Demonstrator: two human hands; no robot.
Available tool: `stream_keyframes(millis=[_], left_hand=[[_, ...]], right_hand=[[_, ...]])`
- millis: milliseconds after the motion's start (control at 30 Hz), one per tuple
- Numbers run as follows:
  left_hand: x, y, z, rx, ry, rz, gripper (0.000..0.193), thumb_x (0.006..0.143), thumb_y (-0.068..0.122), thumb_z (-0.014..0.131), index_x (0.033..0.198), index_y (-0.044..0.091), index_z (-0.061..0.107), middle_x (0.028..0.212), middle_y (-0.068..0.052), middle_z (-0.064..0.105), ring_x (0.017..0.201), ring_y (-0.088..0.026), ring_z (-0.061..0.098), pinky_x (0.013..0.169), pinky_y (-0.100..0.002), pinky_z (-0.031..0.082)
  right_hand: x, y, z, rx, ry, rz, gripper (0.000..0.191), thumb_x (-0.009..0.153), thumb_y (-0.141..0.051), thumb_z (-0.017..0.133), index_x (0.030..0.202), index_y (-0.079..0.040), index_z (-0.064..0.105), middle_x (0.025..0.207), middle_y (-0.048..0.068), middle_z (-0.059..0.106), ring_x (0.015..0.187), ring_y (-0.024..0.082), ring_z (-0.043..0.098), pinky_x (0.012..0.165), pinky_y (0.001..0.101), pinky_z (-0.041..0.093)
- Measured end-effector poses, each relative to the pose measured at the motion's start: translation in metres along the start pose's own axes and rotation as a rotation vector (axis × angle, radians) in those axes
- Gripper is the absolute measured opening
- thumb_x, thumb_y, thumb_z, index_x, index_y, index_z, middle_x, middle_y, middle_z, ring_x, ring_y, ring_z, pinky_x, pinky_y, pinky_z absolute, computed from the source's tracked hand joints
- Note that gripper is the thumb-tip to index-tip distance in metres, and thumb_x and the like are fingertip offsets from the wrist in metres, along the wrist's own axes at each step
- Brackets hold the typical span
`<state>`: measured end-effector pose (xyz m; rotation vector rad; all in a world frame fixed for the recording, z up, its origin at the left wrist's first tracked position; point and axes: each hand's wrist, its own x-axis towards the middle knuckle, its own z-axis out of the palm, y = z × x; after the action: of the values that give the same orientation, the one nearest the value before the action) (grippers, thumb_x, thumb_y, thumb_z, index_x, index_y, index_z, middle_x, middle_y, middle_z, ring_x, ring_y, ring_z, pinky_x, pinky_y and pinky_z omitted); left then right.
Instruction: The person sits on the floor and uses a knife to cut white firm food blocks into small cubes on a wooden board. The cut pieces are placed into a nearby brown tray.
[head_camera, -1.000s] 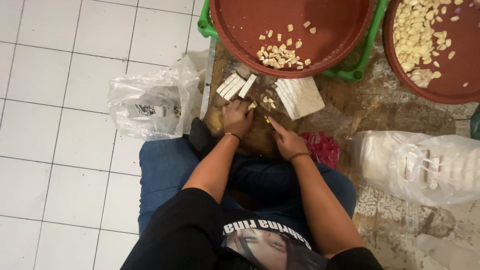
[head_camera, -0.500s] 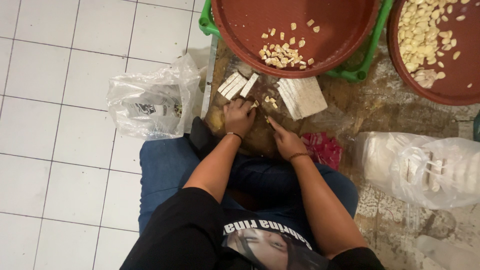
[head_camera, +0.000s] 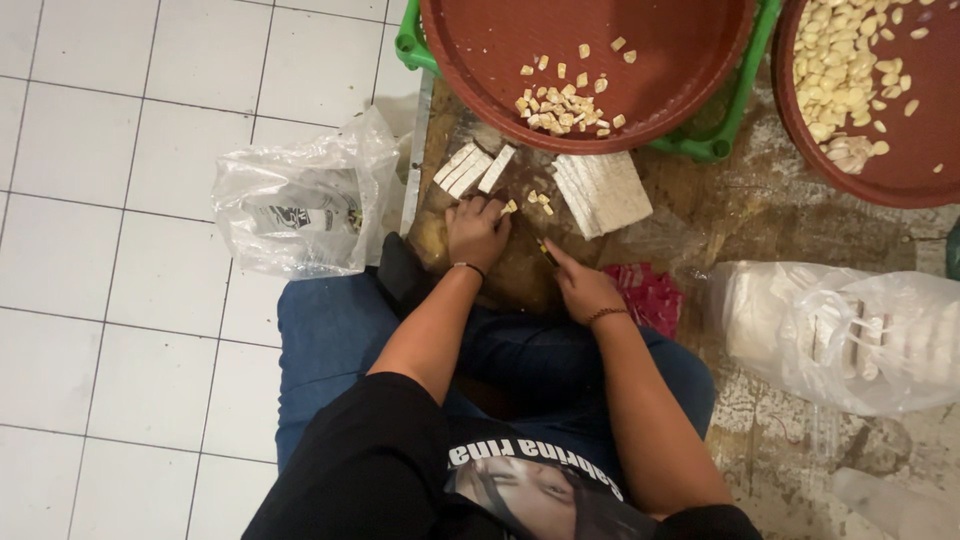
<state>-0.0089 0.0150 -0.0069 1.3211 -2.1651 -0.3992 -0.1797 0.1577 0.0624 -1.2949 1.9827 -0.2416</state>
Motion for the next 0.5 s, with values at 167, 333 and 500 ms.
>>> stream_keyframes(millis=[167,333,500], left_hand=[[0.000,0.000,-0.003,-0.077,0.038,0.002,0.024,0.081,0.028,0.077,0.102,0.016,0.073,0.095,-0.005,0.064,0.098,-0.030,0.060,0.089,-0.048,0.041],[-0.004,-0.004,-0.008,-0.131,0.007,-0.020,0.038,0.077,0.030,0.079,0.109,0.010,0.071,0.099,-0.008,0.064,0.100,-0.032,0.059,0.089,-0.048,0.040],[-0.003,-0.005,-0.001,-0.056,-0.061,-0.082,0.024,0.086,0.032,0.079,0.102,0.016,0.073,0.101,-0.006,0.066,0.103,-0.031,0.060,0.093,-0.048,0.041]], right_hand=[[-0.004,-0.002,-0.005,0.096,0.091,-0.106,0.056,0.100,-0.028,0.046,0.154,-0.044,0.040,0.121,0.028,0.067,0.111,0.047,0.064,0.095,0.0503,0.051],[-0.004,-0.014,-0.009,0.007,0.070,-0.082,0.057,0.101,-0.027,0.047,0.154,-0.046,0.040,0.111,0.028,0.069,0.102,0.047,0.066,0.089,0.0532,0.052],[-0.008,-0.023,-0.005,-0.031,0.077,-0.108,0.059,0.099,-0.025,0.049,0.153,-0.047,0.041,0.103,0.026,0.071,0.096,0.044,0.068,0.083,0.0533,0.053]])
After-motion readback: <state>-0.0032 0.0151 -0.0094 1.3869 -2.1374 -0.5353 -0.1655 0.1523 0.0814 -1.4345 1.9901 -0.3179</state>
